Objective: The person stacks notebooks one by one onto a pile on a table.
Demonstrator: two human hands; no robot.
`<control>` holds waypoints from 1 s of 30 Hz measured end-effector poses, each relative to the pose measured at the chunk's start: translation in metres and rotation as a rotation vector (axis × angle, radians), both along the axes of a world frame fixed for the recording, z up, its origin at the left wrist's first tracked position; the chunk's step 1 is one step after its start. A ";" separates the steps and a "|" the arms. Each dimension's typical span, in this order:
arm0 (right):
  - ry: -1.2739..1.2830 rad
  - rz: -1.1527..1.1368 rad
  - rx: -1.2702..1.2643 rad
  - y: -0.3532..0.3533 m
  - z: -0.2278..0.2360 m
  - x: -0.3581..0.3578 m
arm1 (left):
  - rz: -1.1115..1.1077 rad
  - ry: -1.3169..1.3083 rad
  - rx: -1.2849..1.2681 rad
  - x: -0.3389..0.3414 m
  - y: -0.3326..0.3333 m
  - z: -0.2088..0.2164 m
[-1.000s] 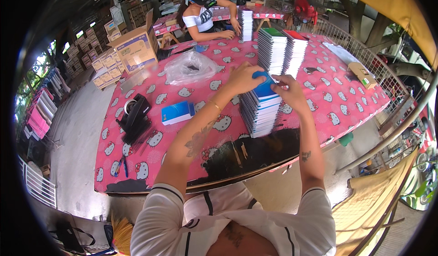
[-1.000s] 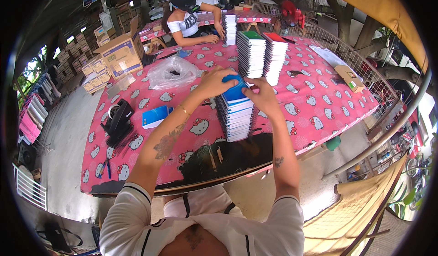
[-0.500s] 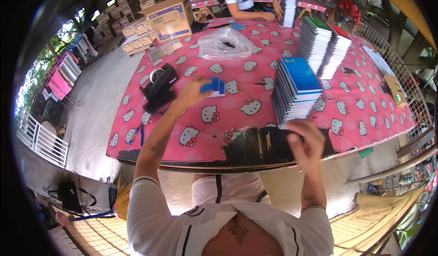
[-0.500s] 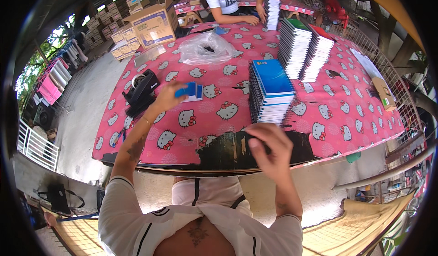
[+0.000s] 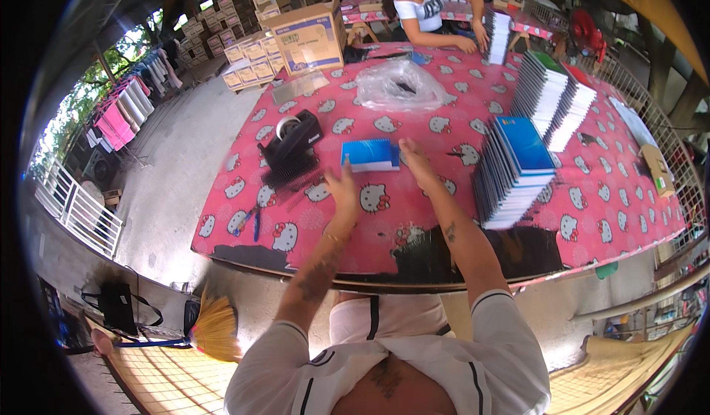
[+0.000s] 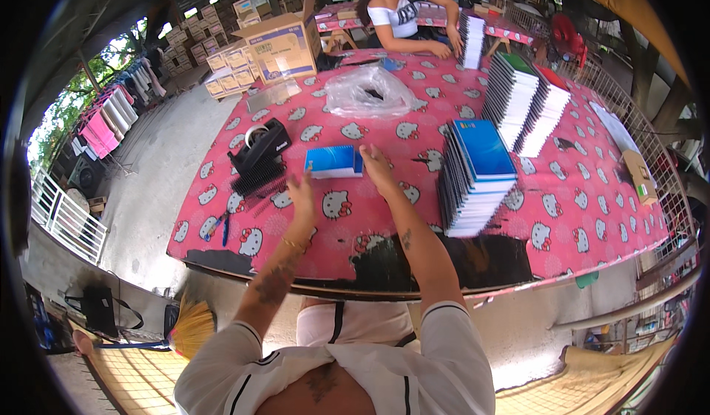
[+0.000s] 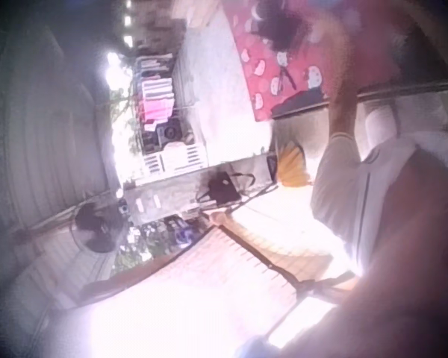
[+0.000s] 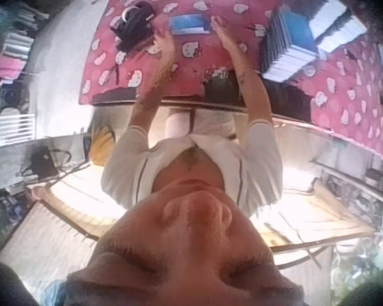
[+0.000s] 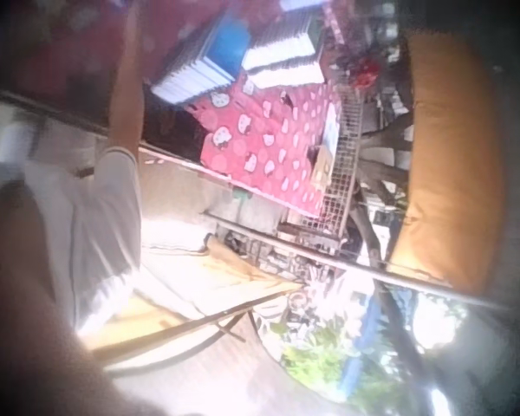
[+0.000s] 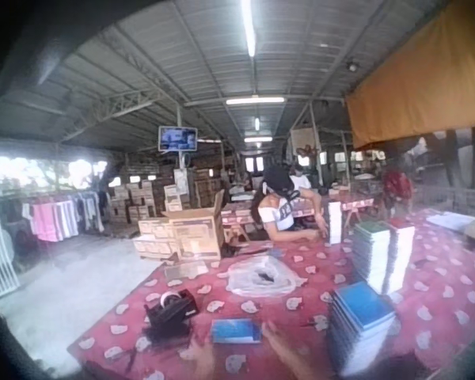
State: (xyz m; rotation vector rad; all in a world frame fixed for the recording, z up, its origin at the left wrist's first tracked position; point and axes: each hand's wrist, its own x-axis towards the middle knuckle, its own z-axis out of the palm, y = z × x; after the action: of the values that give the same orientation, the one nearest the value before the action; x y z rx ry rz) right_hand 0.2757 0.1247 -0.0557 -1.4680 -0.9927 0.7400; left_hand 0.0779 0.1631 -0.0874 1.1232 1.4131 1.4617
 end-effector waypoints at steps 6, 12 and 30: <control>-0.585 0.049 -0.208 0.022 -0.003 0.016 | -0.327 -0.258 -0.336 0.026 -0.004 0.032; -0.678 0.341 0.156 -0.091 -0.015 -0.042 | -0.758 0.064 -0.179 -0.014 0.059 0.042; -0.723 0.266 0.319 -0.128 -0.021 -0.072 | -0.818 1.125 0.852 -0.032 -0.025 0.068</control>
State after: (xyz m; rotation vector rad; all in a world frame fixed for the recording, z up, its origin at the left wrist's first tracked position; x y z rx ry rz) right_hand 0.2037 -0.0032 -0.0762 -1.3460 -1.7912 0.1918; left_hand 0.0456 0.1384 -0.0198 2.9177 0.6179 0.7378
